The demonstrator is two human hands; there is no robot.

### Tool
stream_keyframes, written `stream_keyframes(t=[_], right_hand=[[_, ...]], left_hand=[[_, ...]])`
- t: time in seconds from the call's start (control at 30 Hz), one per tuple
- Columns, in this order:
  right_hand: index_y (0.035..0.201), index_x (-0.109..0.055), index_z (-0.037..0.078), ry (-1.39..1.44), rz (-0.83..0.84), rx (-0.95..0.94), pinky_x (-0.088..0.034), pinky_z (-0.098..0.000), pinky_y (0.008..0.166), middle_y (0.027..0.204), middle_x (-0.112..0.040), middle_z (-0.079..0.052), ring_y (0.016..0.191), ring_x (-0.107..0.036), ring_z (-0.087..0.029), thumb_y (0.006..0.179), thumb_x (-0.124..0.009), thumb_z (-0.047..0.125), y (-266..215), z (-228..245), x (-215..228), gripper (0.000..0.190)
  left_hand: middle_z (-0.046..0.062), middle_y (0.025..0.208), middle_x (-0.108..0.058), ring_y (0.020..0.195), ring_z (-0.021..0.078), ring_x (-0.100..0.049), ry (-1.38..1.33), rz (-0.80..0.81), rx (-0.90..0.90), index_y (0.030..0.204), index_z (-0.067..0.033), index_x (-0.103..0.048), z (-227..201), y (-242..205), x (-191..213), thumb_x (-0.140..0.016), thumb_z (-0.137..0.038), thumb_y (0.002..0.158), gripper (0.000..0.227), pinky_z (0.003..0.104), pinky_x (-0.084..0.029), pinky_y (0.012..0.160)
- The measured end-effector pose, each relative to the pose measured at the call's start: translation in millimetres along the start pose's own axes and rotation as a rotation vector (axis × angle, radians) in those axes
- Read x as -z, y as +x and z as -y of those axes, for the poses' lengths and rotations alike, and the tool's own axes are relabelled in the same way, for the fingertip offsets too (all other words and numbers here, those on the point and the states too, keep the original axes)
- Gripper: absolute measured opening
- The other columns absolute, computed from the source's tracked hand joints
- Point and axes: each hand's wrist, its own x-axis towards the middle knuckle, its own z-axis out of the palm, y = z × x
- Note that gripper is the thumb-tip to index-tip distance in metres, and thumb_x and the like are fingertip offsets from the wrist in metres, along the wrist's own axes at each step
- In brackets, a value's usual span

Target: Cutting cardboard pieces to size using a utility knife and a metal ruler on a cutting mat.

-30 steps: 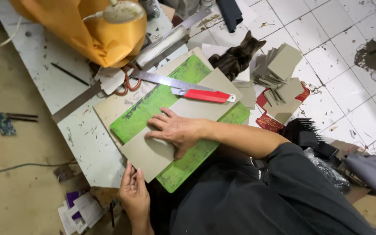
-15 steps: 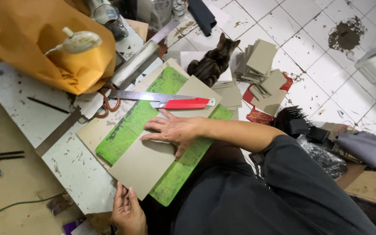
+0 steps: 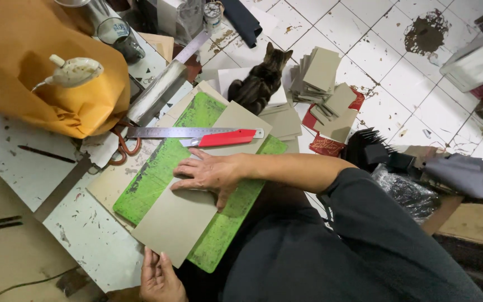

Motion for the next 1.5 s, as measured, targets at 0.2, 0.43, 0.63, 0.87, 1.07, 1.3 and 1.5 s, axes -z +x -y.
stream_keyframes(t=[0.2,0.43,0.63,0.87,1.07,1.3,1.5], right_hand=[[0.157,-0.031,0.018,-0.007,-0.001,-0.018,-0.011,-0.0721,0.115,0.151,-0.038,-0.023,0.142,-0.034,-0.042,0.050,-0.095,0.065,0,0,-4,0.133],[0.157,-0.029,0.018,0.003,0.014,-0.010,-0.011,-0.0723,0.114,0.153,-0.035,-0.025,0.143,-0.032,-0.044,0.053,-0.095,0.067,-1,0,-2,0.132],[0.158,-0.029,0.015,0.070,0.041,0.024,-0.004,-0.0731,0.115,0.153,-0.033,-0.027,0.145,-0.028,-0.046,0.056,-0.095,0.064,-3,-1,3,0.131],[0.156,-0.032,0.013,0.093,0.008,0.039,-0.004,-0.0703,0.118,0.154,-0.030,-0.030,0.146,-0.028,-0.046,0.054,-0.098,0.059,-7,8,16,0.130],[0.154,-0.036,0.007,0.066,-0.307,-0.062,-0.036,-0.0569,0.116,0.152,-0.040,-0.024,0.140,-0.042,-0.038,0.091,-0.071,0.046,-36,11,54,0.082],[0.140,-0.058,0.018,-0.259,-0.397,-0.576,-0.046,-0.0453,0.091,0.124,-0.052,-0.005,0.115,-0.053,-0.028,0.085,-0.074,0.054,-65,-40,-15,0.067],[0.134,-0.062,0.017,-0.301,-0.489,-0.612,-0.045,-0.0452,0.085,0.117,-0.051,-0.006,0.107,-0.053,-0.030,0.093,-0.070,0.056,-66,-51,-34,0.057]], left_hand=[[0.026,0.125,-0.066,0.109,0.0239,-0.066,-0.045,0.029,0.198,0.145,0.0051,-0.054,-5,-10,3,-0.065,0.000,0.094,0.053,0.030,-0.053,0.098],[0.032,0.147,-0.050,0.128,0.0370,-0.056,-0.080,0.165,0.137,0.154,0.0094,-0.035,-8,-29,3,-0.070,0.016,0.074,0.088,0.045,-0.051,0.102],[0.032,0.133,-0.060,0.119,0.0327,-0.062,0.009,0.066,0.032,0.148,0.0135,-0.045,-19,-30,-2,-0.071,0.017,0.080,0.073,0.040,-0.054,0.099],[0.024,0.136,-0.063,0.117,0.0266,-0.066,0.147,0.144,0.003,0.145,0.0038,-0.051,-30,-25,7,-0.079,0.003,0.080,0.071,0.036,-0.057,0.099],[0.020,0.149,-0.052,0.129,0.0327,-0.060,0.222,0.163,-0.178,0.146,0.0045,-0.046,-92,-5,19,-0.078,-0.002,0.085,0.069,0.042,-0.055,0.108],[0.026,0.134,-0.059,0.125,0.0445,-0.061,0.458,0.299,-0.700,0.130,0.0068,-0.061,-105,48,-28,-0.085,-0.014,0.084,0.056,0.052,-0.053,0.103],[0.027,0.143,-0.051,0.138,0.0446,-0.048,0.610,0.633,-0.592,0.137,0.0034,-0.056,-118,76,-94,-0.068,-0.028,0.100,0.050,0.056,-0.035,0.119]])
